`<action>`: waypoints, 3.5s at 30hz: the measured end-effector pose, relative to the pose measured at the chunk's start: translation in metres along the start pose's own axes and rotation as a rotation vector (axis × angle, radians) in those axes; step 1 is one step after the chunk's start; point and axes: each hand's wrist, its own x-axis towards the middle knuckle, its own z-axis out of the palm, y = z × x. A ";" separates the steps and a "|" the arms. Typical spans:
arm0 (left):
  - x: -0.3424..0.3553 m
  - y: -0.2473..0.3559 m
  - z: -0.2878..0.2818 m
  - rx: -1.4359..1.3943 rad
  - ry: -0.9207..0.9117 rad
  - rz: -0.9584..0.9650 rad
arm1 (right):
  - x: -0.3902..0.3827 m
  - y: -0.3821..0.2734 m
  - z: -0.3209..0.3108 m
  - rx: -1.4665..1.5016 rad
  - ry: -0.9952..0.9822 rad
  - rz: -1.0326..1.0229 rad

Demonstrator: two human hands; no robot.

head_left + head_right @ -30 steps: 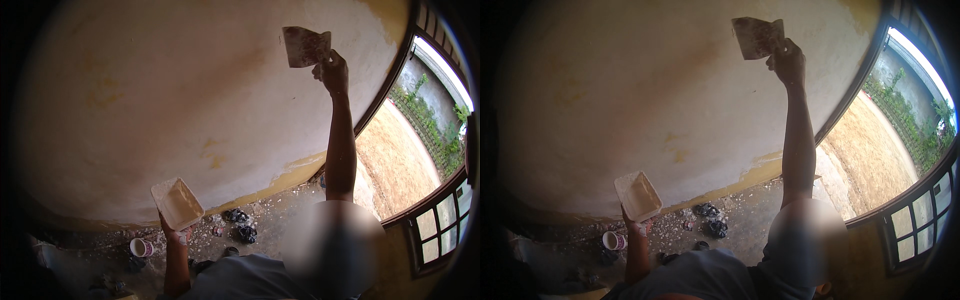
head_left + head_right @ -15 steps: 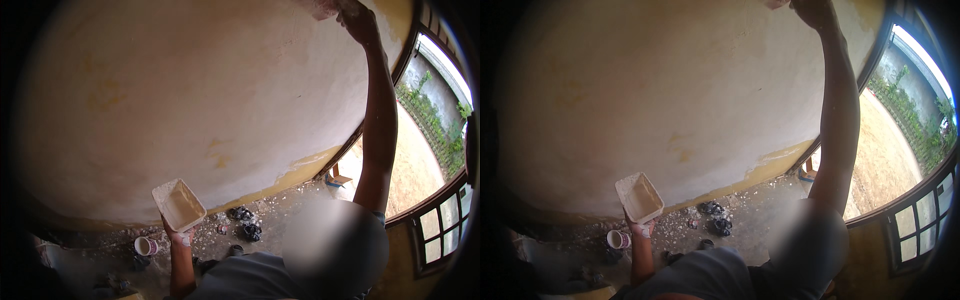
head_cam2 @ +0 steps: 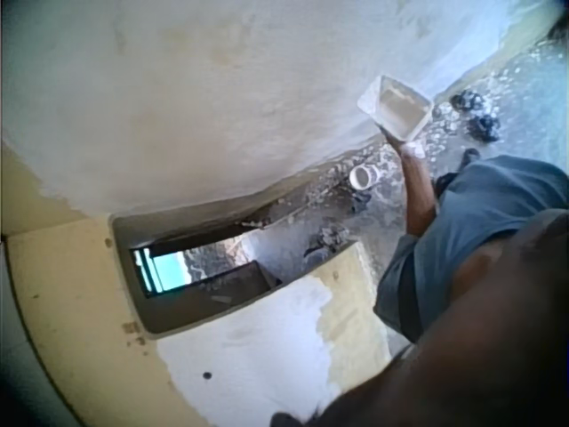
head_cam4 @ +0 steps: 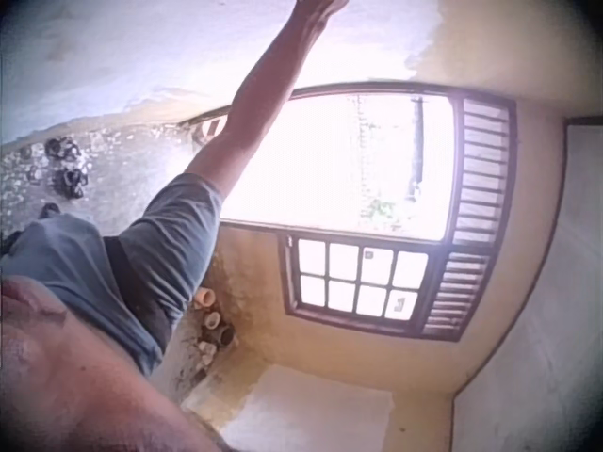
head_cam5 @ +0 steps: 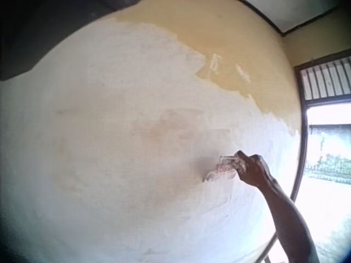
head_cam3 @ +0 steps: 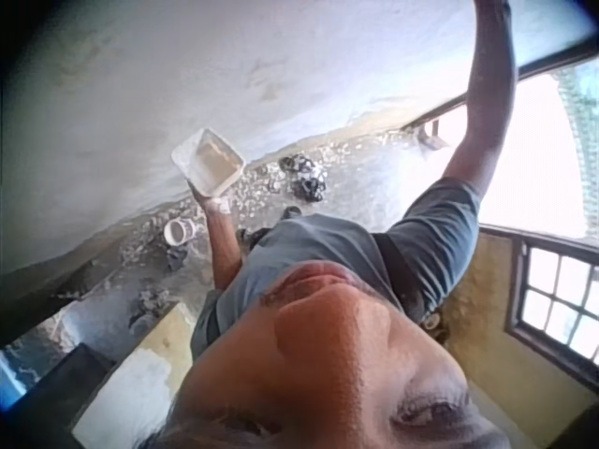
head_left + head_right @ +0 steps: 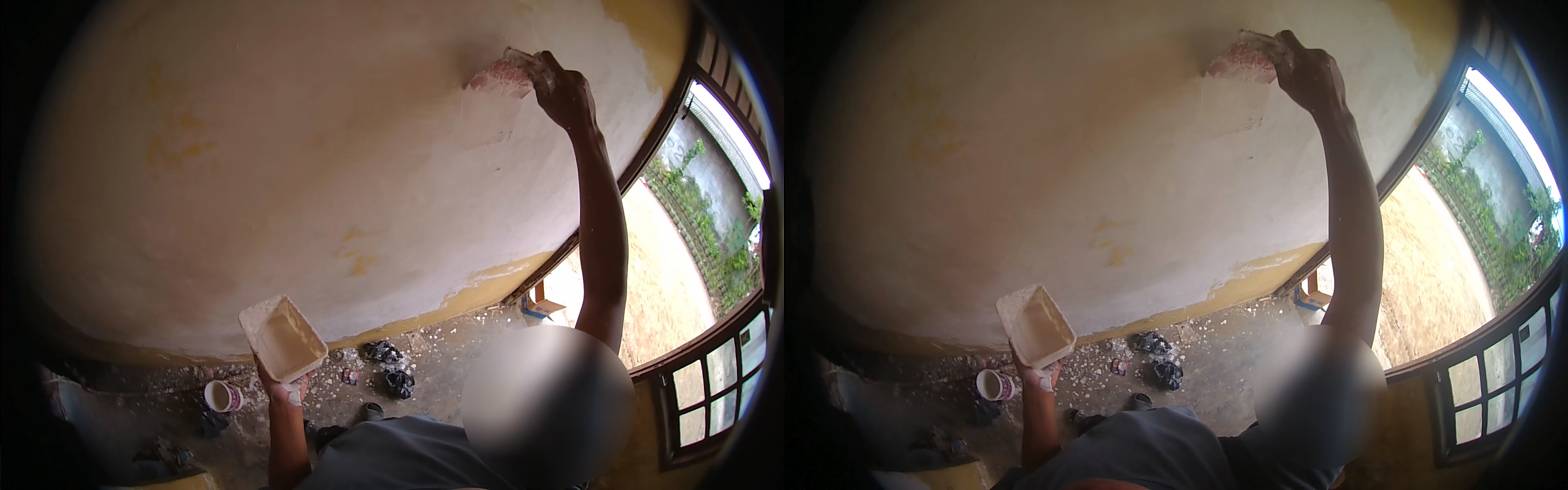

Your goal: The person applies plaster to a wall using a putty knife, taking more material from a plastic container as needed.

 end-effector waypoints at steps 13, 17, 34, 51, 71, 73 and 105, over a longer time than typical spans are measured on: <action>-0.004 0.005 -0.022 -0.099 0.001 0.010 | 0.002 -0.025 -0.016 0.321 0.090 0.009; 0.002 0.001 -0.021 -0.123 -0.098 -0.067 | -0.091 -0.054 0.034 0.174 -0.179 -0.021; 0.002 0.019 -0.006 -0.043 -0.206 -0.094 | -0.153 -0.041 0.001 1.265 -0.014 0.974; -0.004 0.117 -0.045 0.015 -0.090 -0.148 | -0.131 -0.143 0.076 0.370 0.150 0.914; 0.011 0.145 -0.075 0.120 -0.093 -0.087 | -0.077 -0.211 0.031 2.062 0.765 1.047; 0.005 0.144 -0.064 0.082 -0.085 -0.072 | -0.081 -0.168 0.004 1.598 0.792 1.073; -0.003 0.138 -0.064 -0.032 -0.054 -0.038 | -0.137 -0.201 0.063 0.518 0.551 1.012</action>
